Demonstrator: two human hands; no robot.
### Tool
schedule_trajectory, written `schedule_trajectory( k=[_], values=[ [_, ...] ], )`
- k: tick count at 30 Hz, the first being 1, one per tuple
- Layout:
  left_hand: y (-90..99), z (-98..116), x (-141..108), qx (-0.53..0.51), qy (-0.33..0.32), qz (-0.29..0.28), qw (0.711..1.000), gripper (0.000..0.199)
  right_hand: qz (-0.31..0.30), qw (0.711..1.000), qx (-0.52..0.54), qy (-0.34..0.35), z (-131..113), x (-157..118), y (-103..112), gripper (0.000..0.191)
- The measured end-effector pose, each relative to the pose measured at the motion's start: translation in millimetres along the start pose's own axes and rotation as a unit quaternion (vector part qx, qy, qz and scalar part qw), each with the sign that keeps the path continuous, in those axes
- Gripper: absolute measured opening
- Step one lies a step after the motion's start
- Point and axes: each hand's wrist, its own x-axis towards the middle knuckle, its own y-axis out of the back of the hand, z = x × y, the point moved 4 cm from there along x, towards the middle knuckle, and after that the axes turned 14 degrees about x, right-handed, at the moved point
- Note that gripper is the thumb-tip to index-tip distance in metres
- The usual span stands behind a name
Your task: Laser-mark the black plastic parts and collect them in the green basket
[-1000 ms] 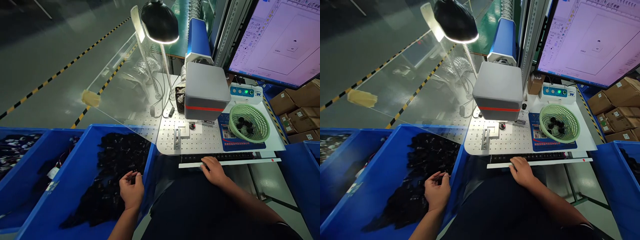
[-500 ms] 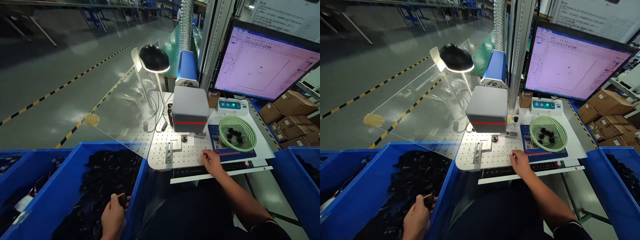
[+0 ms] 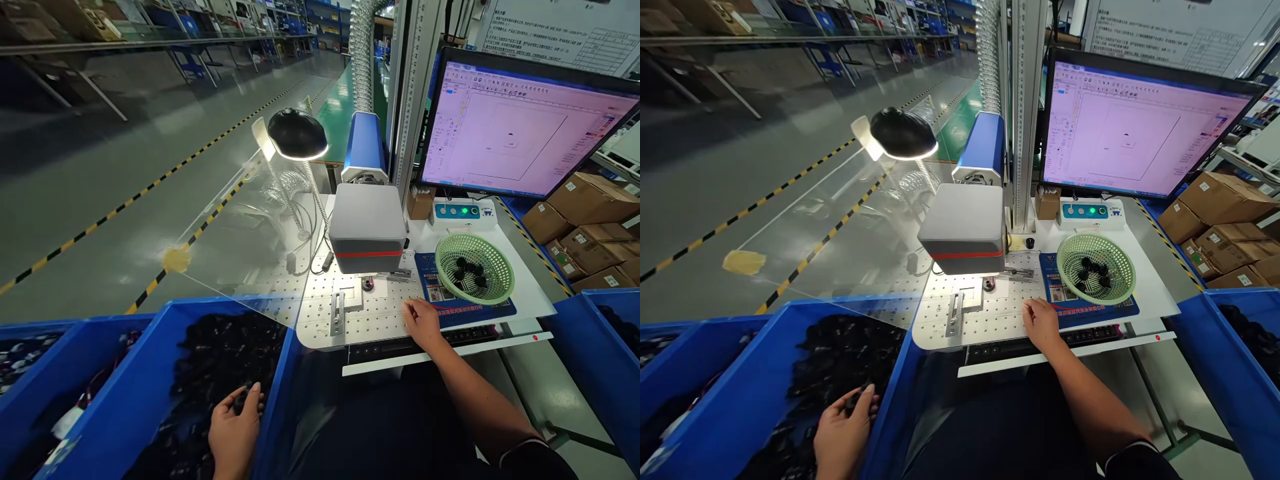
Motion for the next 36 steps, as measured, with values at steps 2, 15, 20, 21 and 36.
schedule_trajectory(
  k=[2,15,20,21,36],
  values=[
    [0.2,9,-5,0.082,-0.043,0.045,0.995,0.05,-0.002,1.0,-0.007,0.004,-1,0,0,0.022],
    [-3.8,15,-17,0.149,-0.096,0.055,0.983,0.058,-0.017,0.999,-0.008,-0.051,0,12,-7,0.019],
    [-4.4,19,-21,0.169,-0.157,0.107,0.967,0.056,-0.06,0.995,0.011,-0.08,-15,46,-40,0.028],
    [-3.9,19,-22,0.167,-0.166,0.117,0.965,0.053,-0.072,0.994,0.015,-0.081,-20,54,-49,0.029],
    [-4.0,51,-66,-0.067,-0.089,-0.202,0.973,0.065,0.061,0.994,0.08,-0.038,-21,61,32,0.023]
  ],
)
